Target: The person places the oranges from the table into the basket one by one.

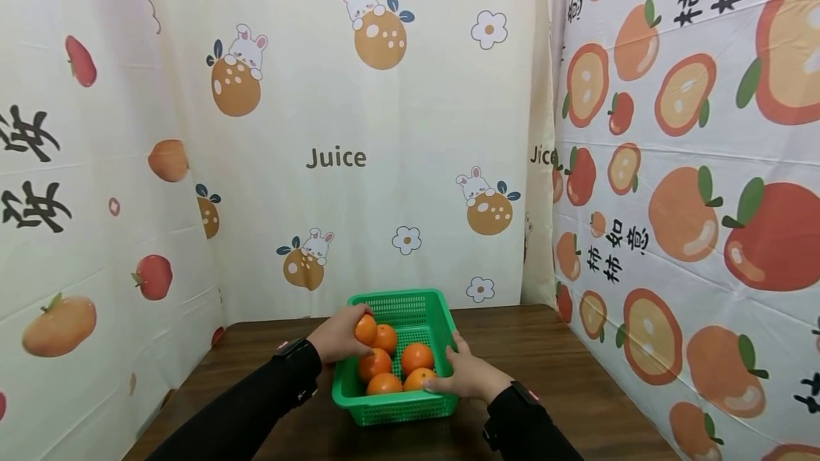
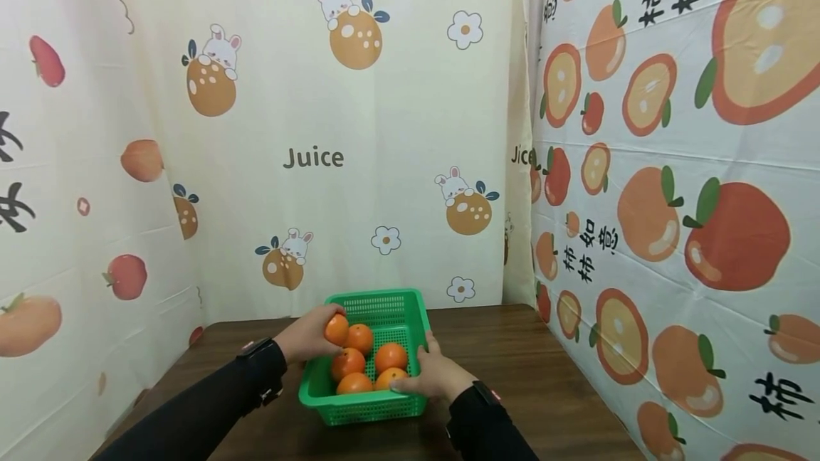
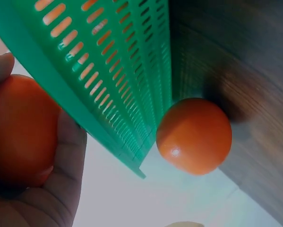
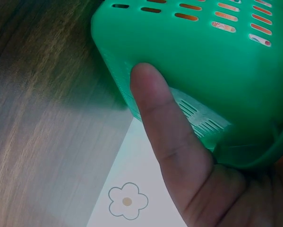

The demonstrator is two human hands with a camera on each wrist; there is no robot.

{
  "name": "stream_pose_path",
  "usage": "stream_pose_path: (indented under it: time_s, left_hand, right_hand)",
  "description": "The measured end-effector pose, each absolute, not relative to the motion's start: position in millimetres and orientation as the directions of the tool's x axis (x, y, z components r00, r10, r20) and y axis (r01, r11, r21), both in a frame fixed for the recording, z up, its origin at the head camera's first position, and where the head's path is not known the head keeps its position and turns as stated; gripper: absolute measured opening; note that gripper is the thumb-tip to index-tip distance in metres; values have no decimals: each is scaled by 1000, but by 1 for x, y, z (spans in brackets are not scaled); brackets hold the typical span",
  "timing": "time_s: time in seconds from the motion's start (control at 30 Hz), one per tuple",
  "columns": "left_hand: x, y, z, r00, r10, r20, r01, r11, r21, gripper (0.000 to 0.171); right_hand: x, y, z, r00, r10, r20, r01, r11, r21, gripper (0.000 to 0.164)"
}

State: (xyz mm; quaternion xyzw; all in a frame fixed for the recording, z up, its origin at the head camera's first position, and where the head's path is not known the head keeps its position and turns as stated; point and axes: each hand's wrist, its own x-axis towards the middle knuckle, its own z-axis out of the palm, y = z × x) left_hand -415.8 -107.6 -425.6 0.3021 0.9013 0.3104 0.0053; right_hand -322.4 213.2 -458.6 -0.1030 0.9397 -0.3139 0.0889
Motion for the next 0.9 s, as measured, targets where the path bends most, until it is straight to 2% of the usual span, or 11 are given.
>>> stream_pose_path:
  time_s: [0.27,0.53,0.8,0.9]
  left_hand:
    - [-426,-102,-426,-855,504,121,459,628,629,62]
    - [-437,-102,-427,-882,461,98,417,667,617,69]
    - [-441,-90,-422,-885,453,103,422,689,589,77]
    - [-440,-84,-421,-885,456,99,421,689,589,74]
  right_hand:
    - [-323,211,-460,-965,-241,-104,-132,787,-603,105]
    - [-336,217,-472,-960,-266,-92,-155,771,-617,120]
    - [-323,213,-458,-962,-255,-100,-140,772,-620,107]
    - [-323,212,-459,-962,-254,-99,-139,768,-625,107]
